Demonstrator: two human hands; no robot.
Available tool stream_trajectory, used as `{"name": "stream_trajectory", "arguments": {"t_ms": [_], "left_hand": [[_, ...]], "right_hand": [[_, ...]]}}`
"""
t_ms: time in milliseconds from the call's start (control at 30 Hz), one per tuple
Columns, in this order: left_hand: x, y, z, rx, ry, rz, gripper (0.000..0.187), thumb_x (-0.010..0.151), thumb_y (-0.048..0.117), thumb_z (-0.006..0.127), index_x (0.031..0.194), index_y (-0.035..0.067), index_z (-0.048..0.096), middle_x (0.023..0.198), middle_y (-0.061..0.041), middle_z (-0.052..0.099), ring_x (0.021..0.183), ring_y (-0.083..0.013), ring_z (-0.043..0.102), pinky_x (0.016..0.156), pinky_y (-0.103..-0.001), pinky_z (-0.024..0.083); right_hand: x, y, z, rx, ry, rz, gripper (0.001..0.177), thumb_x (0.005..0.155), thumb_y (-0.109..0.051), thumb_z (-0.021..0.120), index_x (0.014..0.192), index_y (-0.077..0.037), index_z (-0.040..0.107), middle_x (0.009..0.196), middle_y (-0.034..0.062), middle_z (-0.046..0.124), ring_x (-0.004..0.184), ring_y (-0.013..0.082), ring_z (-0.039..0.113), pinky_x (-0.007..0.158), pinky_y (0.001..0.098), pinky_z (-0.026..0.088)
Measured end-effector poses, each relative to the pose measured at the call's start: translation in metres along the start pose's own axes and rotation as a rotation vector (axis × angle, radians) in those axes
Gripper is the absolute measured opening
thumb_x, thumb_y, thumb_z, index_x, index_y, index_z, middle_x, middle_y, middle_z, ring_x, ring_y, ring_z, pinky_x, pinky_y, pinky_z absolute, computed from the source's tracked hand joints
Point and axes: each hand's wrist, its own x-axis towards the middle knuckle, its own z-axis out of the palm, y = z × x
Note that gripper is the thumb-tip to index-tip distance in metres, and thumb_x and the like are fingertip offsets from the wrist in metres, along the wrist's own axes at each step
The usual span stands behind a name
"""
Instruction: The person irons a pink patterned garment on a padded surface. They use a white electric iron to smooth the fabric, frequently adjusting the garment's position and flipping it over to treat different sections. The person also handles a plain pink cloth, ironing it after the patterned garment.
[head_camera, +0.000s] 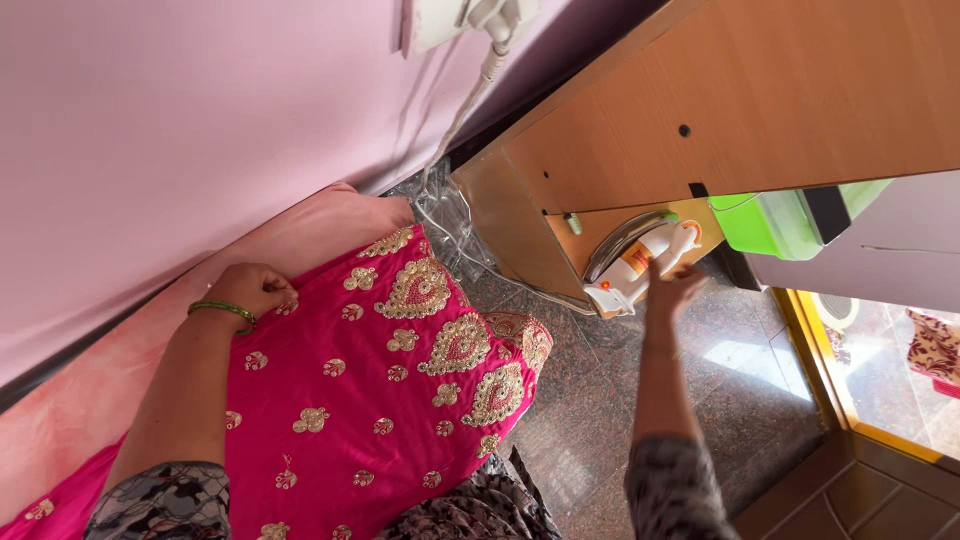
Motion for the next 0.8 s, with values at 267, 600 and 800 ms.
{"name": "stream_trajectory", "arguments": {"t_ms": [267, 600, 800], "left_hand": [[0.013, -0.004, 0.002, 0.223, 0.100, 0.116, 0.013, 0.076, 0.021, 0.078, 0.082, 0.010, 0.081, 0.082, -0.013, 0.076, 0.075, -0.0279, 0.072, 0.076, -0.041, 0.057], [0.016, -0.019, 0.038, 0.217, 0.405, 0.181, 0.012, 0.079, 0.015, 0.074, 0.081, 0.004, 0.073, 0.089, -0.020, 0.072, 0.084, -0.0386, 0.069, 0.080, -0.048, 0.056], [0.024, -0.008, 0.070, 0.351, 0.570, 0.069, 0.014, 0.090, 0.017, 0.064, 0.096, 0.004, 0.066, 0.102, -0.018, 0.068, 0.091, -0.0371, 0.070, 0.080, -0.051, 0.058]], "right_hand": [[0.038, -0.027, 0.031, 0.601, -0.164, 0.425, 0.042, 0.078, -0.005, 0.086, 0.112, 0.004, 0.063, 0.098, 0.0109, 0.070, 0.078, 0.0244, 0.069, 0.063, 0.0390, 0.060], [0.005, -0.044, -0.020, 0.342, -0.426, 0.432, 0.030, 0.089, -0.018, 0.085, 0.101, -0.001, 0.063, 0.069, 0.0054, 0.058, 0.051, 0.0182, 0.053, 0.044, 0.0363, 0.041], [-0.059, -0.052, -0.093, 0.136, -0.508, 0.193, 0.042, 0.094, -0.034, 0.082, 0.086, 0.003, 0.064, 0.060, 0.0045, 0.054, 0.048, 0.0138, 0.048, 0.041, 0.0328, 0.034]]}}
